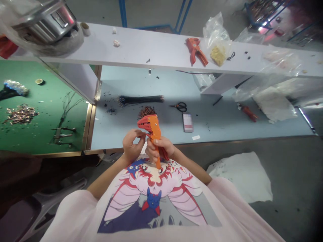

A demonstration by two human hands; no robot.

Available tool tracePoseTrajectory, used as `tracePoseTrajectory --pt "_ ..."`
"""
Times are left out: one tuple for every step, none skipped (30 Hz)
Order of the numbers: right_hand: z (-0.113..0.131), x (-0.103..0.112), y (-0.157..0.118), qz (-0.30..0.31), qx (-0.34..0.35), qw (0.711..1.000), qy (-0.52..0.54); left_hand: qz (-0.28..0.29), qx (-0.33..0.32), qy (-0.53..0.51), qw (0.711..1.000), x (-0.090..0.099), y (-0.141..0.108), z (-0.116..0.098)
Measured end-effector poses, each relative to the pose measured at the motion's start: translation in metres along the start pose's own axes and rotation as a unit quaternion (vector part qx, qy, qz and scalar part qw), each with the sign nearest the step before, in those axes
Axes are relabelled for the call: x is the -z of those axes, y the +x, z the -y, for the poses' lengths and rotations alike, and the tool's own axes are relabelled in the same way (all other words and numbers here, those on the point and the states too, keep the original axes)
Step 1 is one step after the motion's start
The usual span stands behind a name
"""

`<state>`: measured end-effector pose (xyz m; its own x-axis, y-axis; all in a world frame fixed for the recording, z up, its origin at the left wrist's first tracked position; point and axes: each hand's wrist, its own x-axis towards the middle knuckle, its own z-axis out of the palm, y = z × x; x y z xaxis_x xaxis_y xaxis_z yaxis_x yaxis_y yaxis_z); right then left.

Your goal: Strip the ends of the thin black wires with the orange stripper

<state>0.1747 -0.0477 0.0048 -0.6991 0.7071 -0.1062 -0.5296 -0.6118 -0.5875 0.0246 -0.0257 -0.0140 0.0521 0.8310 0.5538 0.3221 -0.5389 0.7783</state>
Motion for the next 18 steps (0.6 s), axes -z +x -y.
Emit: tracePoseTrajectory --pt "0.000 0.000 0.001 -0.013 0.002 1.000 0.013 -0.003 -0.001 0.000 1.000 0.000 0.000 0.001" --pt "0.001 0.000 0.002 -0.026 0.003 0.999 0.028 -0.005 -0.003 0.000 1.000 0.000 0.000 0.001" --pt "0.002 0.000 0.003 -0.037 0.004 0.998 0.041 -0.008 -0.005 0.000 1.000 0.000 0.001 0.002" --pt "0.003 0.000 0.003 -0.044 0.003 0.998 0.051 -0.009 -0.008 0.002 1.000 -0.001 0.002 0.002" --pt "0.005 0.001 0.004 -0.047 0.002 0.997 0.057 -0.007 -0.009 0.005 1.000 -0.001 0.003 0.003" --pt "0.006 0.001 0.005 -0.045 0.002 0.997 0.059 -0.003 -0.008 0.008 1.000 -0.001 0.004 0.003" --pt "0.007 0.002 0.005 -0.043 0.004 0.997 0.058 0.001 -0.002 0.009 1.000 -0.001 0.005 0.004" --pt "0.009 0.003 0.005 -0.040 0.009 0.998 0.056 0.007 0.009 0.008 1.000 -0.002 0.006 0.004" --pt "0.011 0.003 0.005 -0.039 0.016 0.998 0.053 0.011 0.024 0.004 1.000 -0.003 0.007 0.005" --pt "0.014 0.005 0.005 -0.043 0.022 0.998 0.048 0.013 0.044 -0.003 0.999 -0.004 0.008 0.006" --pt "0.017 0.008 0.005 -0.050 0.029 0.997 0.041 0.014 0.069 -0.013 0.997 -0.005 0.009 0.008" --pt "0.021 0.012 0.005 -0.061 0.033 0.997 0.030 0.015 0.098 -0.027 0.995 -0.006 0.009 0.010" --pt "0.024 0.017 0.007 -0.076 0.034 0.996 0.014 0.014 0.130 -0.045 0.990 -0.007 0.009 0.013" --pt "0.027 0.024 0.009 -0.099 0.028 0.995 -0.013 0.013 0.165 -0.066 0.984 -0.009 0.010 0.016" --pt "0.030 0.033 0.013 -0.136 0.009 0.989 -0.060 0.012 0.202 -0.090 0.975 -0.010 0.010 0.020" --pt "0.031 0.043 0.017 -0.181 -0.017 0.976 -0.117 0.011 0.240 -0.116 0.964 -0.011 0.010 0.024" --pt "0.031 0.054 0.022 -0.236 -0.053 0.952 -0.187 0.011 0.275 -0.143 0.951 -0.012 0.010 0.028" --pt "0.030 0.066 0.028 -0.308 -0.093 0.906 -0.274 0.014 0.308 -0.168 0.936 -0.012 0.010 0.032"
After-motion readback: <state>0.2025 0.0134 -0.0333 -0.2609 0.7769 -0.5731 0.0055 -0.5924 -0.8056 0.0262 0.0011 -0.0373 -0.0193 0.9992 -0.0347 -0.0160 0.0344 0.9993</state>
